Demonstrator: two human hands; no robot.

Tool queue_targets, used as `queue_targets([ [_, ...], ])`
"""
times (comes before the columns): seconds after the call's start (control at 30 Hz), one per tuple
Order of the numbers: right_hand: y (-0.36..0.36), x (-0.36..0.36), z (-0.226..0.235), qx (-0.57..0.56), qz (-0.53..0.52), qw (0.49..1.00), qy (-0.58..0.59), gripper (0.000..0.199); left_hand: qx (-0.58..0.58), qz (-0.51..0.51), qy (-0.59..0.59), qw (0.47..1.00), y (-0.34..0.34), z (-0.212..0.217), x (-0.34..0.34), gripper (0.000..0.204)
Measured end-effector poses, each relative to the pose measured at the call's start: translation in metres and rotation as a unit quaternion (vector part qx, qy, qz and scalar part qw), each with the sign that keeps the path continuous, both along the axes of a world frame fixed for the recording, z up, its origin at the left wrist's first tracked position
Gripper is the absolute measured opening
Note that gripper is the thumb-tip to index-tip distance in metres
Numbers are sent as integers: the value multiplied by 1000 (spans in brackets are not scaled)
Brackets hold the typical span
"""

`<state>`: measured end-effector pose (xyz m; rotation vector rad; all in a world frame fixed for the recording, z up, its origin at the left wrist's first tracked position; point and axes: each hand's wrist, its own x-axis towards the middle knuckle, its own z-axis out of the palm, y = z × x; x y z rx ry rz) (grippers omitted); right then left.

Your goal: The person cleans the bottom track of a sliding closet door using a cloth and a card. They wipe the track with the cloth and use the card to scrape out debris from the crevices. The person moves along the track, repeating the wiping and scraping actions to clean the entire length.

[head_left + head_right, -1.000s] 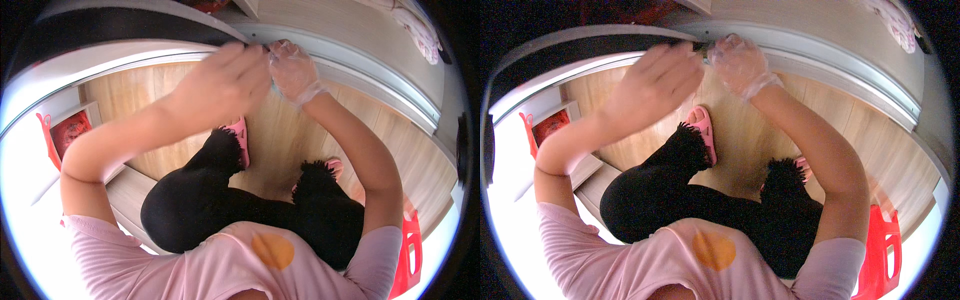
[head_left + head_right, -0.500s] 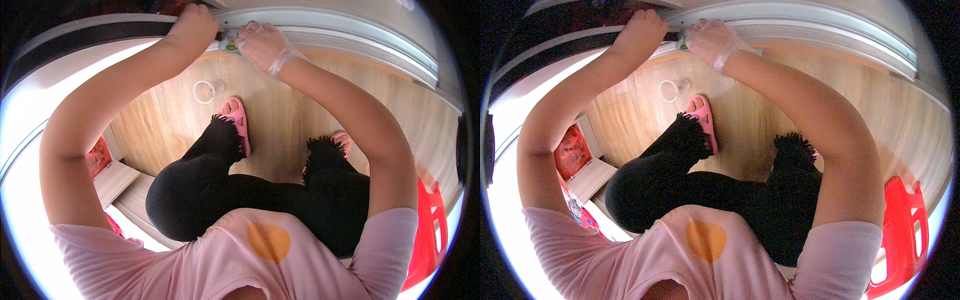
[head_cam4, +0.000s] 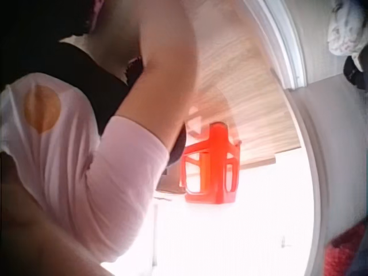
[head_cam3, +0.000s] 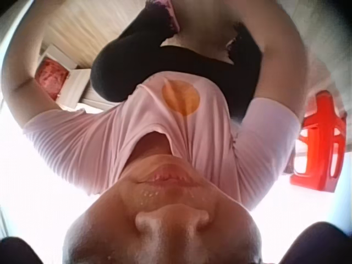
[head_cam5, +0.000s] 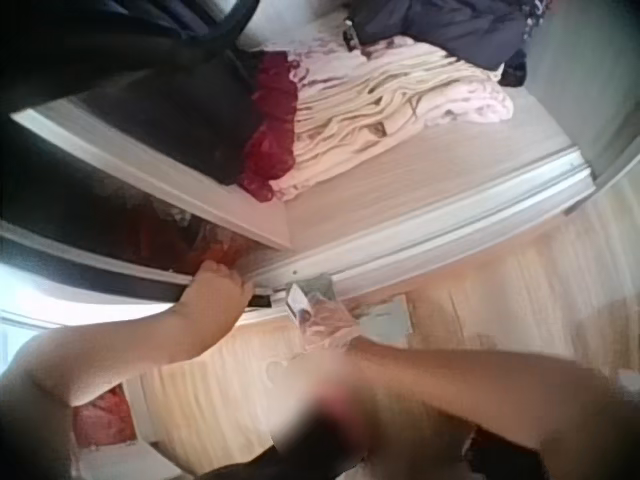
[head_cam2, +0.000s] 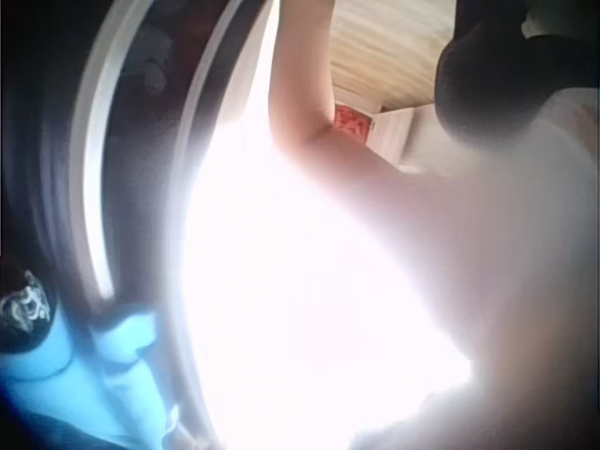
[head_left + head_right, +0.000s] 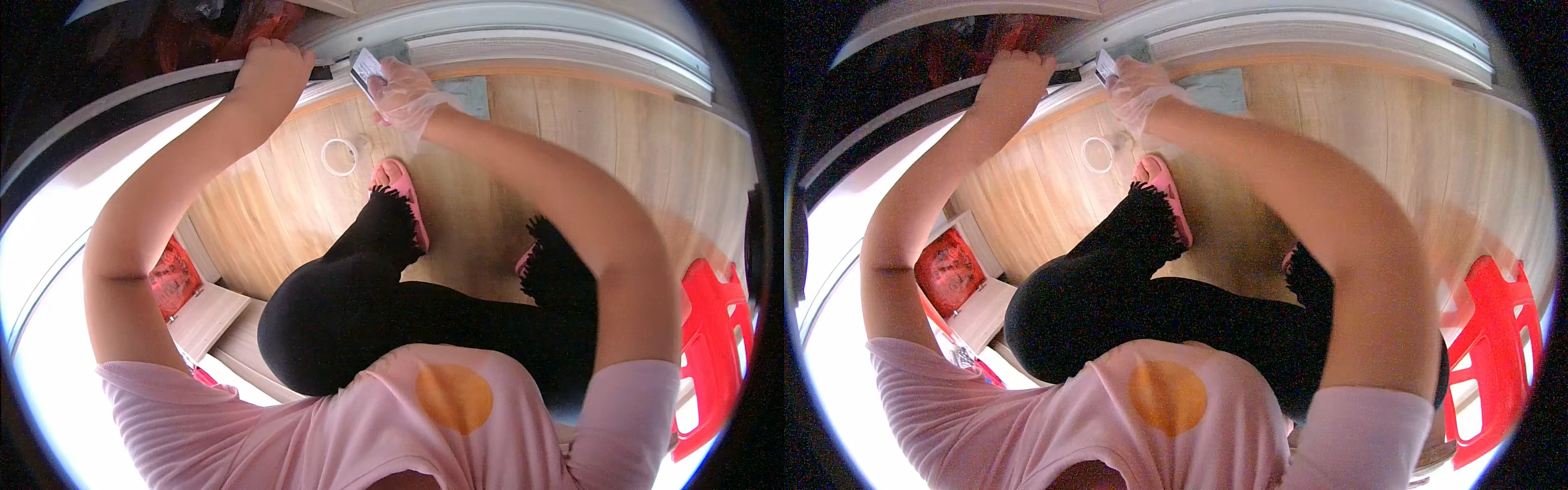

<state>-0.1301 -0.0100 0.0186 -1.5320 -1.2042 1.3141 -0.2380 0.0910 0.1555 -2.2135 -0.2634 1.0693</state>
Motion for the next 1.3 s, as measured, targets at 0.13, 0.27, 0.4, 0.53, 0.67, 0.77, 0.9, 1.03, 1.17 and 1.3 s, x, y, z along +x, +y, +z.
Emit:
queue_targets([
  [0.13, -7, -29, -16, 35, -128, 989, 68, 28, 1, 10, -12, 1000, -1, -3, 0, 31],
  [0.27, 0, -37, -3, -12, -209, 976, 67, 27, 29, -58, 24, 998, -3, 2, -3, 31],
  [0.4, 6, -46, 23, -28, -177, 984, -8, 24, 14, -87, 26, 996, -2, 7, -6, 33],
  [0.53, 19, -46, 39, -117, -190, 970, 99, 19, 1, -103, 24, 994, -1, 12, -7, 36],
  [0.67, 32, -56, 36, -186, -319, 811, 454, 15, 35, -111, 7, 993, 1, 4, -4, 39],
  [0.77, 29, -62, 41, -122, -319, 819, 462, 14, 26, -109, -5, 994, 3, 3, -8, 42],
  [0.9, 20, -69, 29, 90, -279, 955, 41, 10, 32, -78, -24, 996, 1, 2, -2, 45],
  [1.03, 16, -91, 38, 95, -247, 951, -160, 13, 5, -67, -6, 998, 2, 7, 4, 52],
  [1.17, 15, -92, 41, 142, -232, 945, -180, 19, -19, -52, 17, 998, 6, 5, 1, 49],
  [1.3, 11, -88, 44, 117, -201, 950, -207, 26, -24, -94, -5, 995, 5, 8, -3, 40],
])
